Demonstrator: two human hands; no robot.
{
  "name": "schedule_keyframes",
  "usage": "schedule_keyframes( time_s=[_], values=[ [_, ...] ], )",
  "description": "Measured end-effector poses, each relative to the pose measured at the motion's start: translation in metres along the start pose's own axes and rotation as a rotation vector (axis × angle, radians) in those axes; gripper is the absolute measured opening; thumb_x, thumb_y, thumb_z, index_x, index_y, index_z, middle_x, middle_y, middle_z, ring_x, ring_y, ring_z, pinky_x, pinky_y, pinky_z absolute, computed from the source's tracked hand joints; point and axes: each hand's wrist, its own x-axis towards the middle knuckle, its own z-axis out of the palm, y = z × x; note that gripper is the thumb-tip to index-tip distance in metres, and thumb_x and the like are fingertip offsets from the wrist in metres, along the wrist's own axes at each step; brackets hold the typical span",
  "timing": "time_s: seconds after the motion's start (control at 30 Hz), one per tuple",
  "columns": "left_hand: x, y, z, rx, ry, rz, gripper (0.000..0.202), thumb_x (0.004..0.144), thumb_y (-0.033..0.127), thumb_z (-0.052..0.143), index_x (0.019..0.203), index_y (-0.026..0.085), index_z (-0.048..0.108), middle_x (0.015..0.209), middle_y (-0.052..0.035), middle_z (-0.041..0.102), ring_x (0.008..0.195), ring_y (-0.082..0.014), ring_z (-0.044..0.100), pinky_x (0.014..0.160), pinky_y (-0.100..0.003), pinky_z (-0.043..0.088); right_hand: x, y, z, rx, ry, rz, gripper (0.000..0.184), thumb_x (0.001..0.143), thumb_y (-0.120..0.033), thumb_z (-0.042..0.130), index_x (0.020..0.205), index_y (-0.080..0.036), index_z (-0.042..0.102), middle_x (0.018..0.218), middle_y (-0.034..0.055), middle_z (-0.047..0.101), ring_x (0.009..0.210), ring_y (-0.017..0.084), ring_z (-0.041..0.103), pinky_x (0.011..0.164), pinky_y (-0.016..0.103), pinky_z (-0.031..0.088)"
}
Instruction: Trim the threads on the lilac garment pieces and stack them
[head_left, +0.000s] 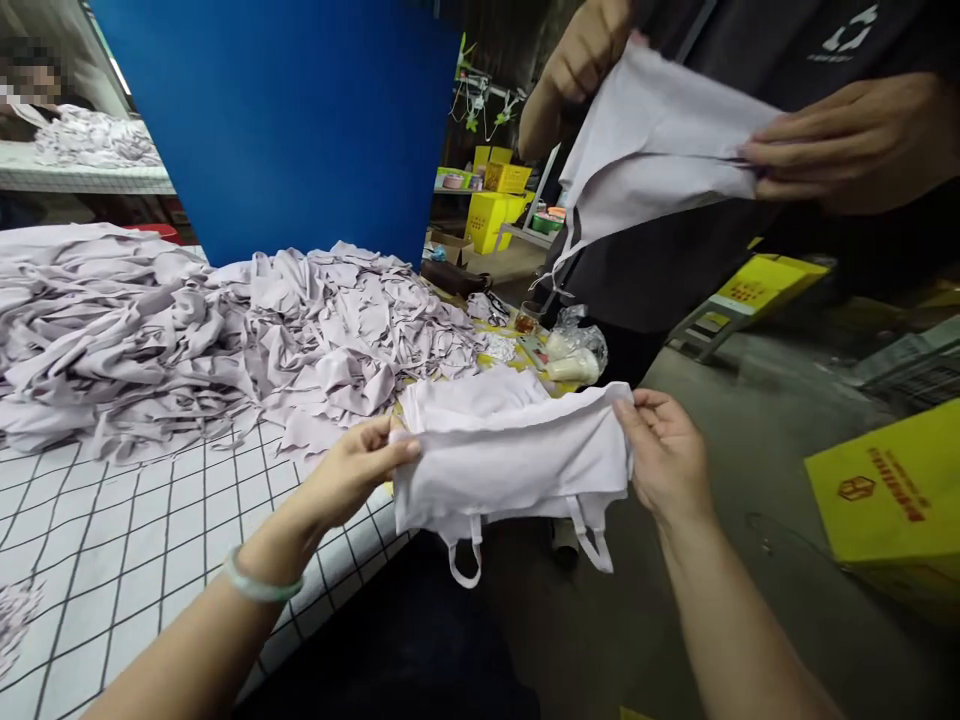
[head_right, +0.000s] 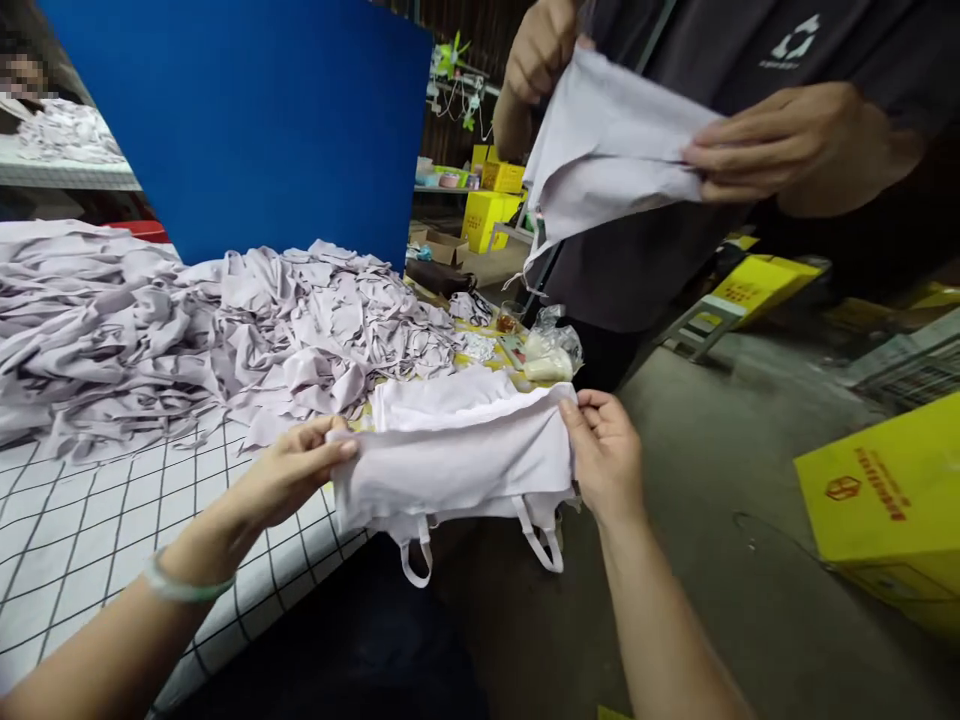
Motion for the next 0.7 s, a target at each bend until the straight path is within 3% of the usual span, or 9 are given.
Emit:
schedule_keyframes(
  time_s=[0.13, 0.27, 0.4, 0.47, 0.53, 0.63, 0.7],
  values=[
    [0.089, -0.017, 0.008, 0.122, 0.23, -0.044, 0.043, 0.063, 0.037, 0.083, 0.073, 0.019, 0.046, 0.058, 0.0069, 0.047, 0.049, -0.0059, 0.043, 0.046, -0.018, 0.034, 0.068, 0.043, 0.013, -0.245, -0.086, 0.004, 0.041, 0.074, -0.056, 0.069, 0.09, -0.023, 0.052, 0.069, -0.0014, 0.064, 0.057, 0.015, 0.057, 0.055, 0.026, 0.046],
    [0.14, -0.04, -0.012, 0.254, 0.362, -0.092, 0.04, 0.06, 0.027, 0.083, 0.08, 0.018, 0.048, 0.057, 0.0057, 0.052, 0.047, -0.0086, 0.047, 0.046, -0.021, 0.036, 0.109, 0.098, 0.043, -0.469, -0.203, 0.028, 0.03, 0.077, -0.05, 0.059, 0.081, -0.022, 0.049, 0.061, -0.0023, 0.06, 0.049, 0.014, 0.05, 0.051, 0.027, 0.042],
    [0.149, -0.05, -0.027, 0.378, 0.419, -0.07, 0.033, 0.064, 0.021, 0.078, 0.085, 0.018, 0.052, 0.064, 0.0033, 0.056, 0.056, -0.0127, 0.054, 0.055, -0.025, 0.043, 0.112, 0.122, 0.051, -0.598, -0.268, 0.017, 0.016, 0.079, -0.036, 0.058, 0.08, -0.021, 0.054, 0.061, -0.0005, 0.061, 0.056, 0.017, 0.055, 0.061, 0.031, 0.046],
    [0.148, -0.05, -0.025, 0.507, 0.472, 0.009, 0.029, 0.068, 0.018, 0.074, 0.09, 0.017, 0.056, 0.077, -0.0009, 0.062, 0.072, -0.0172, 0.06, 0.069, -0.03, 0.05, 0.11, 0.118, 0.05, -0.659, -0.256, -0.015, 0.017, 0.081, -0.032, 0.056, 0.091, -0.018, 0.059, 0.079, 0.008, 0.069, 0.074, 0.023, 0.063, 0.076, 0.037, 0.049],
    [0.146, -0.049, -0.016, 0.786, 0.472, 0.194, 0.027, 0.076, 0.018, 0.068, 0.101, 0.016, 0.06, 0.101, -0.0089, 0.067, 0.098, -0.0238, 0.062, 0.091, -0.039, 0.049, 0.107, 0.111, 0.05, -0.762, -0.266, -0.142, 0.03, 0.087, -0.03, 0.05, 0.11, -0.014, 0.06, 0.113, 0.0188, 0.069, 0.107, 0.03, 0.062, 0.095, 0.044, 0.045],
    [0.139, -0.056, 0.002, 1.286, 0.276, 0.448, 0.036, 0.092, 0.028, 0.056, 0.124, 0.012, 0.06, 0.139, -0.0186, 0.056, 0.135, -0.0324, 0.046, 0.116, -0.053, 0.031, 0.103, 0.11, 0.057, -0.979, -0.426, -0.354, 0.049, 0.096, -0.035, 0.037, 0.137, -0.013, 0.051, 0.151, 0.018, 0.046, 0.143, 0.031, 0.037, 0.116, 0.05, 0.027],
    [0.135, -0.067, 0.012, 1.447, 0.145, 0.402, 0.049, 0.097, 0.042, 0.048, 0.136, 0.013, 0.054, 0.15, -0.0187, 0.048, 0.144, -0.0346, 0.036, 0.12, -0.058, 0.022, 0.101, 0.124, 0.062, -1.102, -0.605, -0.299, 0.054, 0.098, -0.04, 0.033, 0.143, -0.016, 0.048, 0.156, 0.0129, 0.042, 0.148, 0.03, 0.029, 0.12, 0.052, 0.021]
  ],
)
